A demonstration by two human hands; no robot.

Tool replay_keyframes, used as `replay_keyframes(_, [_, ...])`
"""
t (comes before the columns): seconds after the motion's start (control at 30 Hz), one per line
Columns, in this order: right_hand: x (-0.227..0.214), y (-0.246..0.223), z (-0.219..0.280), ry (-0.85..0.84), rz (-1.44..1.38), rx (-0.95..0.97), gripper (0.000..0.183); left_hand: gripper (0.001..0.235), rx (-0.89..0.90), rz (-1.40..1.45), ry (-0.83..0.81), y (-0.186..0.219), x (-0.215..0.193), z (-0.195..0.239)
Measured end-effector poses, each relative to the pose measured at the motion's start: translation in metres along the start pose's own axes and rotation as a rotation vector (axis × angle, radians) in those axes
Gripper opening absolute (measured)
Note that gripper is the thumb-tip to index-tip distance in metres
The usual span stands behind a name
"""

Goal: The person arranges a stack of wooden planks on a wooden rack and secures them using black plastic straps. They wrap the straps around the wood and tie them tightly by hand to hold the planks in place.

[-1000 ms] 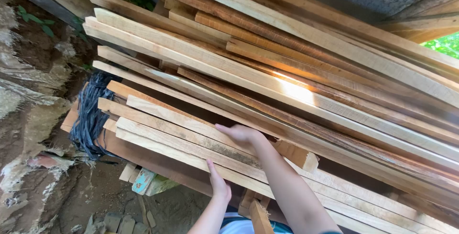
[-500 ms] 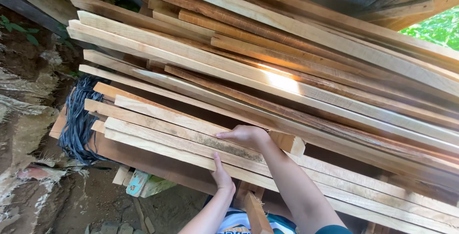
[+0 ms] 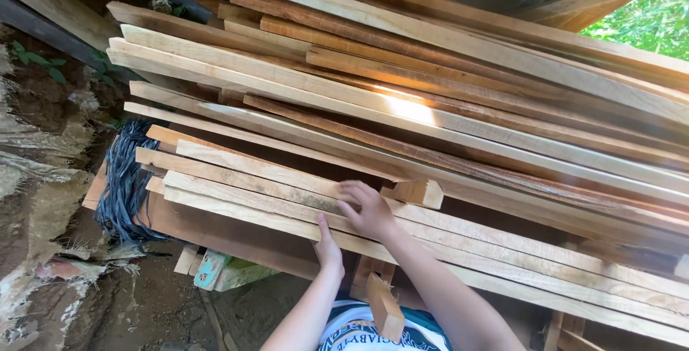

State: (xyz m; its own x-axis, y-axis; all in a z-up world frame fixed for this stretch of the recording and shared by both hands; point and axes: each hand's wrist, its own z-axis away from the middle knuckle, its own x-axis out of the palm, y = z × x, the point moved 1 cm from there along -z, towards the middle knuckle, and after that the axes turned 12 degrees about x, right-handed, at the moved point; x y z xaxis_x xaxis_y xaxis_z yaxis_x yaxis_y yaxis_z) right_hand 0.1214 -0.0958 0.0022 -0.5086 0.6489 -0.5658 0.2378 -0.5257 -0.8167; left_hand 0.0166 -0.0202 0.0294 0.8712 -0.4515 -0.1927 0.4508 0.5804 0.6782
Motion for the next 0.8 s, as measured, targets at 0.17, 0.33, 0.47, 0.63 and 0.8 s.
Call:
replay_keyframes(0.17, [-0.033,0.032,0.106,0.172,-0.399,0.26,0.018,0.117,-0.005,-0.059,-0.095,-0.003,-0.008,0.003])
replay_keyframes(0.33, [-0.08,0.071,0.181,0.281,-0.703,0.629,0.035,0.122,-0.056,-0.002,-0.341,0.006,-0.03,0.017])
replay_keyframes(0.47, [-0.116,0.109,0.222,0.401,-0.917,0.788,0.041,0.07,0.173,-0.166,-0.329,-0.085,-0.082,-0.048])
replay_keyframes(0.63, [-0.127,0.16,0.292,0.483,-1.068,0.904,0.043,0.043,0.361,-0.788,-0.53,-0.187,-0.147,-0.053])
replay_keyframes(0.8, [-0.153,0.154,0.307,0.446,-1.435,1.178,0.084,0.048,0.125,-1.196,-0.915,-0.156,-0.051,0.091])
